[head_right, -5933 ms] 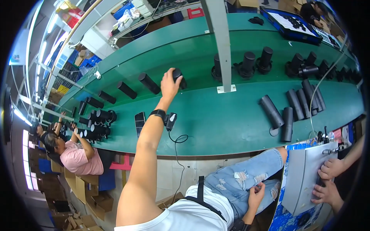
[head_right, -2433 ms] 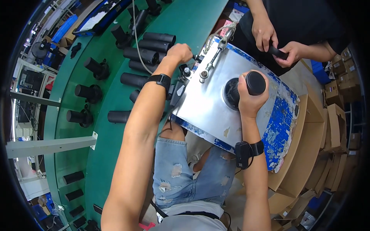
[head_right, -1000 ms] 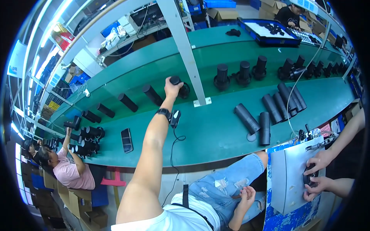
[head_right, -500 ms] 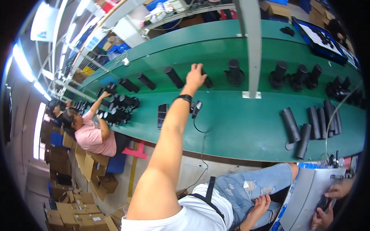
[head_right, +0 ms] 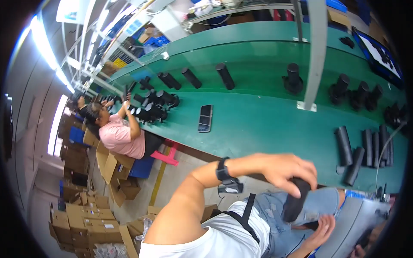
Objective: Place black cylindrical electronic components into an assembly jig for processing and then pack them into cardboard shipping boxes.
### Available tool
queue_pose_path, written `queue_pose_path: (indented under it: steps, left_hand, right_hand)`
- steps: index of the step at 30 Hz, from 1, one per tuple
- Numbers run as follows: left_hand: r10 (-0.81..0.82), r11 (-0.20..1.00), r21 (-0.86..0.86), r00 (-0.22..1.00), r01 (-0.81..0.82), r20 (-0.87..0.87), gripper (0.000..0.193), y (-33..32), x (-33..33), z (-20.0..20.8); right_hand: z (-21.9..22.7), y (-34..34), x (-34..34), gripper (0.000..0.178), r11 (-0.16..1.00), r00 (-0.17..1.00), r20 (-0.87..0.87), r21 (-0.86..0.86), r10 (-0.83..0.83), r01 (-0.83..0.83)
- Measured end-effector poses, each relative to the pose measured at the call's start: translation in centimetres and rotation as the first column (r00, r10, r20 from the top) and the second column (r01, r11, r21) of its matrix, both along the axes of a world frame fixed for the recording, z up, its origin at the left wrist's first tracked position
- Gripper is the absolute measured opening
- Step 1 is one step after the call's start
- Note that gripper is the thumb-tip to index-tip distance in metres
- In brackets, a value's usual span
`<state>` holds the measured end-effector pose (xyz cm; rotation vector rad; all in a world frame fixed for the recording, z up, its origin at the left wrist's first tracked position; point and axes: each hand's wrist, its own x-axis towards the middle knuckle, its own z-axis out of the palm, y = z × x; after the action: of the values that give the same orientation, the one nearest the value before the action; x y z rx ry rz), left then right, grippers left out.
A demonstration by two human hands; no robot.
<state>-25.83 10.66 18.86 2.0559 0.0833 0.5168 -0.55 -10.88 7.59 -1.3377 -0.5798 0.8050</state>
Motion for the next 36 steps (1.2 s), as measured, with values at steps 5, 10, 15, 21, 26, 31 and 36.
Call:
queue_pose_path:
  steps: [5, 10, 15, 21, 26, 31, 36]
  left_hand:
    - [-0.057, 0.997, 0.077, 0.926, 0.03, 0.373, 0.044, -2.3, 11.3, -2.0]
    - [-0.003, 0.863, -0.502, 0.994, 0.058, 0.109, 0.064, -6.2, 16.3, -4.8]
    - [-0.222, 0.422, -0.893, 0.973, 0.154, 0.063, 0.057, -9.6, 19.3, -6.6]
    - [-0.441, 0.154, -0.947, 0.877, 0.281, 0.189, 0.064, -11.3, 21.1, -6.7]
    - [-0.24, 0.518, -0.742, 0.905, 0.425, 0.351, 0.059, -12.1, 22.6, -6.3]
    - [-0.461, 0.279, -0.858, 0.844, 0.432, 0.275, 0.061, -10.0, 24.0, -9.3]
    - [-0.566, 0.273, -0.871, 0.8, 0.409, 0.198, 0.059, -8.7, 25.2, -16.5]
  right_hand:
    - [1.6, 2.0, -0.4, 0.056, 0.721, 0.522, -0.506, 0.382, 0.686, -0.578]
    - [6.2, 4.1, 2.8, 0.057, 0.775, 0.897, -0.366, 0.631, 0.249, 0.042]
    - [7.3, 1.1, 6.5, 0.06, 0.766, 0.955, -0.287, 0.629, 0.07, 0.133]
    - [9.1, -1.6, 9.8, 0.059, 0.508, 0.917, -0.321, 0.846, 0.238, 0.164]
    - [8.8, -2.4, 10.6, 0.056, 0.427, 0.944, -0.267, 0.889, 0.195, 0.164]
    - [7.8, -3.2, 9.7, 0.057, 0.554, 0.975, -0.221, 0.809, -0.021, 0.195]
    - [3.1, -3.3, 6.8, 0.056, 0.814, 0.907, -0.138, 0.403, -0.398, 0.419]
